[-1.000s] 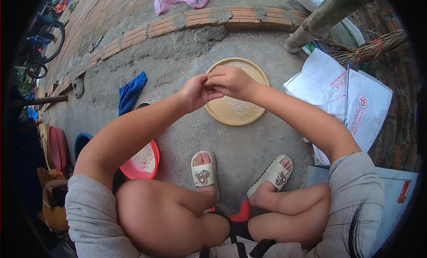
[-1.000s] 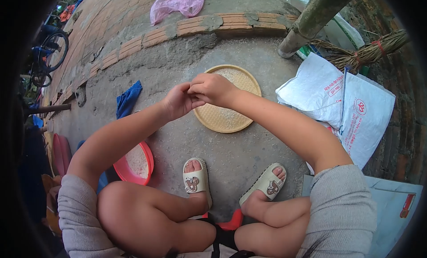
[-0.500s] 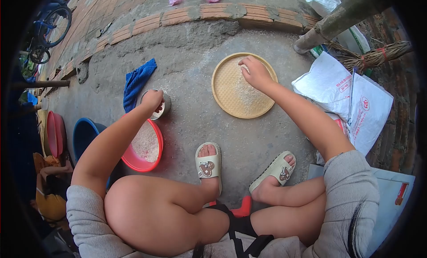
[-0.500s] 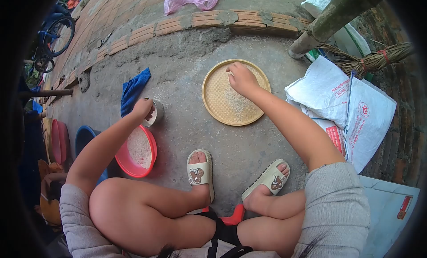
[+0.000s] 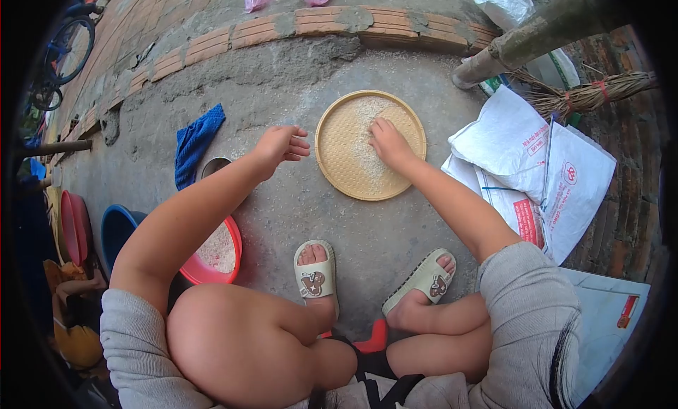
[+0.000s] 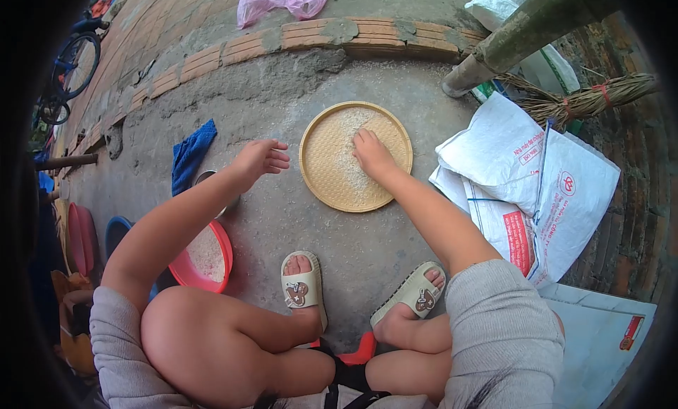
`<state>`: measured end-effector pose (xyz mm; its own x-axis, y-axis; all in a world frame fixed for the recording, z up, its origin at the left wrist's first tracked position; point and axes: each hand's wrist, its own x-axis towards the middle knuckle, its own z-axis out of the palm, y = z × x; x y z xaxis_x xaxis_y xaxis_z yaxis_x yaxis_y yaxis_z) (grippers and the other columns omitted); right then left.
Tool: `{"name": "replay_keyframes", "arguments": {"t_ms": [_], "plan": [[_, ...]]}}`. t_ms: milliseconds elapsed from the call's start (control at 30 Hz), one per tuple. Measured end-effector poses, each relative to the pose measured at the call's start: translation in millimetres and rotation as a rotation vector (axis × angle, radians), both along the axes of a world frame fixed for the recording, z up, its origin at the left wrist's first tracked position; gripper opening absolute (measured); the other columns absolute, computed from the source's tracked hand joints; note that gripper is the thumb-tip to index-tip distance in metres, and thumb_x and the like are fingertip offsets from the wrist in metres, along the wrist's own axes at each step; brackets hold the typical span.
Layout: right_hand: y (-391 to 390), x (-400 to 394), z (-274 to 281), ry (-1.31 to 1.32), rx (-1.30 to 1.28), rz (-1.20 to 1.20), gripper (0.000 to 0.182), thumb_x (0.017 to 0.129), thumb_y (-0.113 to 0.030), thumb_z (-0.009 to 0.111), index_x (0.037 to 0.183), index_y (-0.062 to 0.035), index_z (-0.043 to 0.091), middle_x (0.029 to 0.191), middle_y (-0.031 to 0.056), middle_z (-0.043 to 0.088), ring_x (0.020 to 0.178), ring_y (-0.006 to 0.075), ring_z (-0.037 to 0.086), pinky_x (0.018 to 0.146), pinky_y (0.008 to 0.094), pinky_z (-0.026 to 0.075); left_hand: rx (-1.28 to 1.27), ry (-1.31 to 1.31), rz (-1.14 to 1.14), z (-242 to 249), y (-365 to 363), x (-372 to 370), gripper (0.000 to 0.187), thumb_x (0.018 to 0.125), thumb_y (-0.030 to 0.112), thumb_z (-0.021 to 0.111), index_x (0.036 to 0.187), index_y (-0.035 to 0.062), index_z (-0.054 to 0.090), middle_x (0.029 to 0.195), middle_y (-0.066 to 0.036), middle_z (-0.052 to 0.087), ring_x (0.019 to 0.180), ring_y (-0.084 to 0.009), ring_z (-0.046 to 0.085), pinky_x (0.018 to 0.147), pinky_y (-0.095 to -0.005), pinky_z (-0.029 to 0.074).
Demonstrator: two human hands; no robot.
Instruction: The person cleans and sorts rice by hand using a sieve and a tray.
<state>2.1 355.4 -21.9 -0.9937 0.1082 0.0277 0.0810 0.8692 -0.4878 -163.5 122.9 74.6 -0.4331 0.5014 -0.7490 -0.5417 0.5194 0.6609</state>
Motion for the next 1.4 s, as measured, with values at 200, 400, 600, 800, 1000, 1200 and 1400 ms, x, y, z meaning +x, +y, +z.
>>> {"name": "replay_keyframes", "arguments": {"t_ms": [200, 400, 600, 800, 1000, 1200, 1400], "plan": [[-21.1, -19.2, 32.7, 0.152, -0.454, -0.216, 0.006, 0.077, -0.003, 0.060, 0.082, -0.0009, 0.059, 0.084, 0.0129, 0.057, 0.078, 0.0291, 0.056, 0.072, 0.0371, 0.046, 0.004, -0.352, 0.006, -5.7, 54.4, 21.0, 0.045, 0.096, 0.038, 0.030, 0.106, -0.0005, 0.051, 0.100, -0.016, 0.059, 0.098, -0.0239, 0.057, 0.085, -0.0358, 0.047], [-23.9, -37.2, 68.9, 0.376, -0.430, 0.057, 0.015, 0.078, -0.010, 0.060, 0.090, -0.0012, 0.060, 0.089, 0.0106, 0.058, 0.086, 0.0279, 0.055, 0.076, 0.0364, 0.045, 0.213, -0.403, 0.109, -32.3, 79.8, 15.9, 0.035, 0.095, 0.027, 0.033, 0.103, -0.0010, 0.052, 0.092, -0.012, 0.059, 0.089, -0.0201, 0.059, 0.082, -0.0325, 0.048], [14.1, -36.7, 14.1, 0.139, -0.006, -0.294, 0.047, 0.081, -0.025, 0.060, 0.121, -0.0020, 0.047, 0.122, 0.0155, 0.045, 0.110, 0.0332, 0.042, 0.091, 0.0422, 0.038, 0.056, -0.285, 0.034, -34.9, 88.3, 3.8, 0.026, 0.091, 0.016, 0.035, 0.091, -0.0011, 0.055, 0.083, -0.009, 0.059, 0.074, -0.0166, 0.059, 0.073, -0.0293, 0.050], [3.8, -27.3, -8.6, 0.180, 0.220, -0.214, 0.041, 0.080, -0.020, 0.060, 0.116, -0.0023, 0.050, 0.119, 0.0134, 0.047, 0.109, 0.0312, 0.044, 0.091, 0.0420, 0.040, -0.008, -0.224, 0.014, -44.2, 76.2, 0.4, 0.026, 0.090, 0.016, 0.036, 0.089, -0.0017, 0.056, 0.081, -0.011, 0.059, 0.074, -0.0184, 0.060, 0.072, -0.0299, 0.050], [7.6, -29.2, -4.4, 0.126, 0.035, 0.003, 0.017, 0.074, -0.004, 0.060, 0.090, 0.0003, 0.056, 0.099, 0.0102, 0.056, 0.090, 0.0273, 0.055, 0.071, 0.0358, 0.049, -0.030, -0.183, -0.003, -36.2, 65.4, 5.3, 0.026, 0.089, 0.015, 0.037, 0.092, -0.0036, 0.056, 0.082, -0.012, 0.060, 0.076, -0.0202, 0.060, 0.073, -0.0313, 0.050], [-10.0, -33.2, 56.3, 0.267, -0.455, -0.344, 0.004, 0.075, 0.001, 0.058, 0.078, -0.0002, 0.061, 0.078, 0.0134, 0.058, 0.073, 0.0301, 0.058, 0.068, 0.0366, 0.047, -0.018, -0.252, 0.061, -25.2, 65.0, 15.1, 0.039, 0.094, 0.026, 0.031, 0.094, -0.0040, 0.055, 0.085, -0.014, 0.060, 0.079, -0.0212, 0.061, 0.078, -0.0343, 0.051], [-39.8, -29.3, 94.7, 0.510, -0.353, 0.169, 0.006, 0.074, -0.002, 0.060, 0.080, -0.0011, 0.061, 0.081, 0.0114, 0.059, 0.080, 0.0282, 0.058, 0.069, 0.0360, 0.049, 0.262, -0.422, 0.043, 9.4, 77.6, 31.3, 0.036, 0.096, 0.024, 0.026, 0.108, -0.0018, 0.048, 0.100, -0.014, 0.057, 0.090, -0.0218, 0.060, 0.081, -0.0358, 0.051]]}}
